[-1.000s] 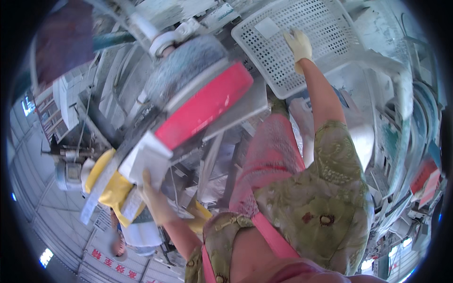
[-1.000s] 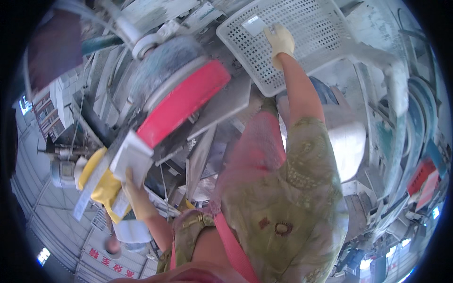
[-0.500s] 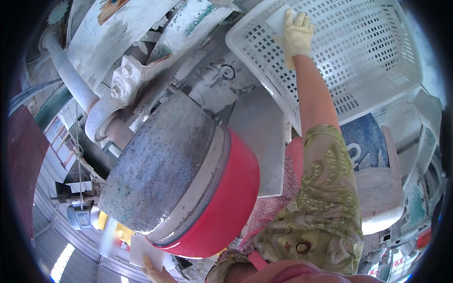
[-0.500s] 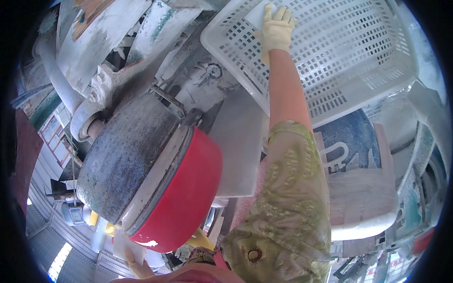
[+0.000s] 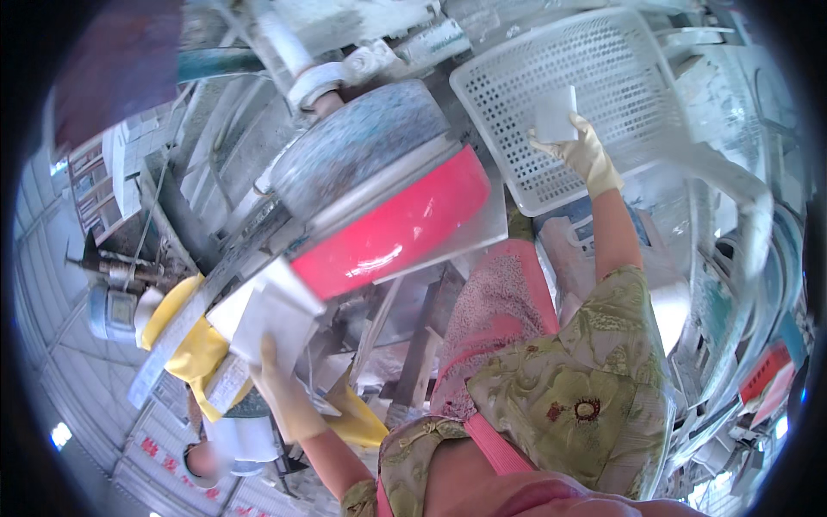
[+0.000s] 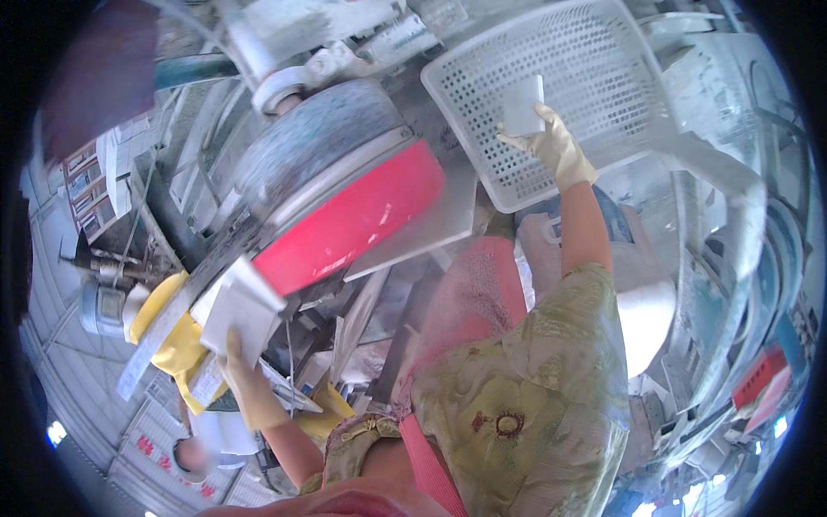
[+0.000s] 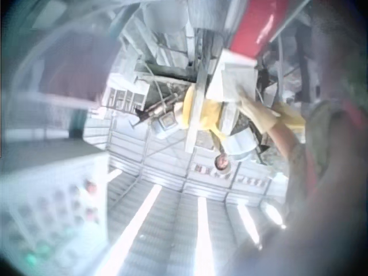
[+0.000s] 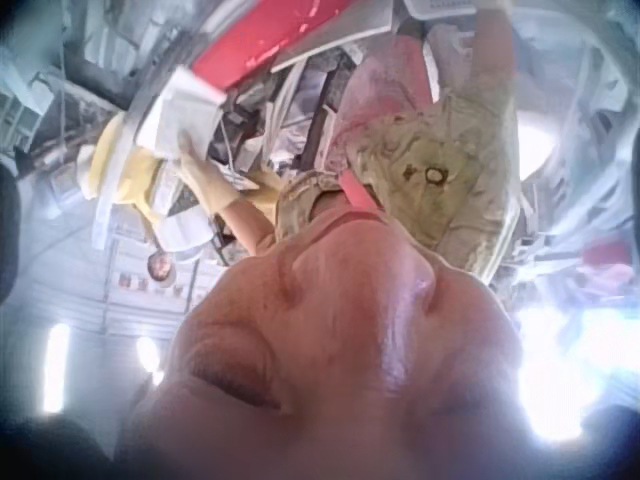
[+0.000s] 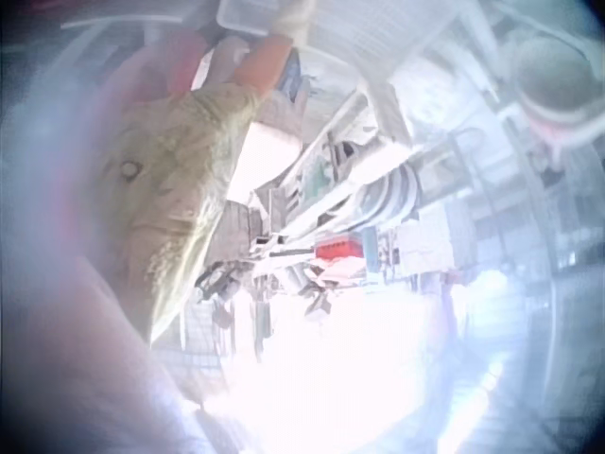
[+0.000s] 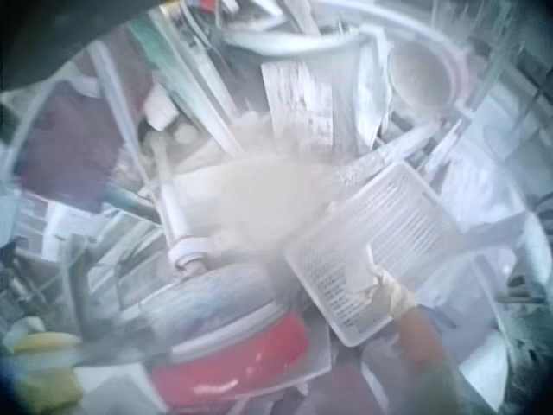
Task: The person repeatedly picks up white foam blocks from a yellow tray and stacks them on a nearby surface. They handle the blocks one at a time, aligning them in neat piles. The person wears gloves and an apron while working in a cluttered workshop.
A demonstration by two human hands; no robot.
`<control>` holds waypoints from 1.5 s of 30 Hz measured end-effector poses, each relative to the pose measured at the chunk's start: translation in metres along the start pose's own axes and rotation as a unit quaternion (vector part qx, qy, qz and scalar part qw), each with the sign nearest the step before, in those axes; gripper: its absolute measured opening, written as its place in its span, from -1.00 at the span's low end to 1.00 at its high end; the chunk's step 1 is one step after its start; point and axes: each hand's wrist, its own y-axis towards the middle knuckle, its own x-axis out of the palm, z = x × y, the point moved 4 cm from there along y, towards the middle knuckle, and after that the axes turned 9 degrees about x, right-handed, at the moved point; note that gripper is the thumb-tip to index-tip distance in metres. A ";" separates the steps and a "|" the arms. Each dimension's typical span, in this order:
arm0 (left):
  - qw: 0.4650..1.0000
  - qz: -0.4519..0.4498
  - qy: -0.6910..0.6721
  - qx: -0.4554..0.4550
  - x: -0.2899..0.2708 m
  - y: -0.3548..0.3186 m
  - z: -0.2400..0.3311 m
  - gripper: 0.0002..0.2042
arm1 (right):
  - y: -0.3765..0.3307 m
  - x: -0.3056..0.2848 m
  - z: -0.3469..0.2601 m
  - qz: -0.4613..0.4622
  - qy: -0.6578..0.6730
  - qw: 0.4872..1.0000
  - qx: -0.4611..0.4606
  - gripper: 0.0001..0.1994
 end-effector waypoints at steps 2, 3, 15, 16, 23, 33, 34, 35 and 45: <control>0.999 -0.001 -0.030 -0.010 0.000 0.007 -0.013 -0.40 | -0.058 0.042 -0.014 -0.171 0.006 0.985 -0.030 -0.08; 0.997 -0.002 -0.073 -0.009 0.002 0.010 -0.019 -0.41 | -0.086 0.069 -0.017 -0.257 0.023 0.966 -0.016 -0.10; 0.888 0.093 -0.450 -0.021 -0.088 -0.149 -0.120 -0.54 | -0.288 0.340 0.165 -0.292 -0.406 0.846 -0.185 -0.46; 0.890 0.135 -0.433 -0.036 -0.103 -0.158 -0.134 -0.54 | -0.290 0.350 0.201 -0.307 -0.422 0.838 -0.161 -0.49; 0.856 0.317 -0.400 -0.080 -0.201 -0.266 -0.234 -0.51 | -0.317 0.372 0.445 -0.402 -0.676 0.615 -0.056 -0.50; 0.820 0.461 -0.307 -0.147 -0.220 -0.412 -0.265 -0.54 | -0.381 0.269 0.596 -0.523 -0.760 0.360 0.142 -0.34; 0.823 0.474 -0.284 -0.134 -0.234 -0.417 -0.277 -0.56 | -0.388 0.261 0.615 -0.516 -0.782 0.312 0.155 -0.31; 0.830 0.465 -0.260 -0.163 -0.245 -0.424 -0.293 -0.57 | -0.396 0.252 0.638 -0.527 -0.800 0.260 0.116 -0.29; 0.846 0.446 -0.013 -0.291 -0.256 -0.466 -0.335 -0.48 | -0.447 0.179 0.707 -0.535 -0.844 0.004 0.026 -0.34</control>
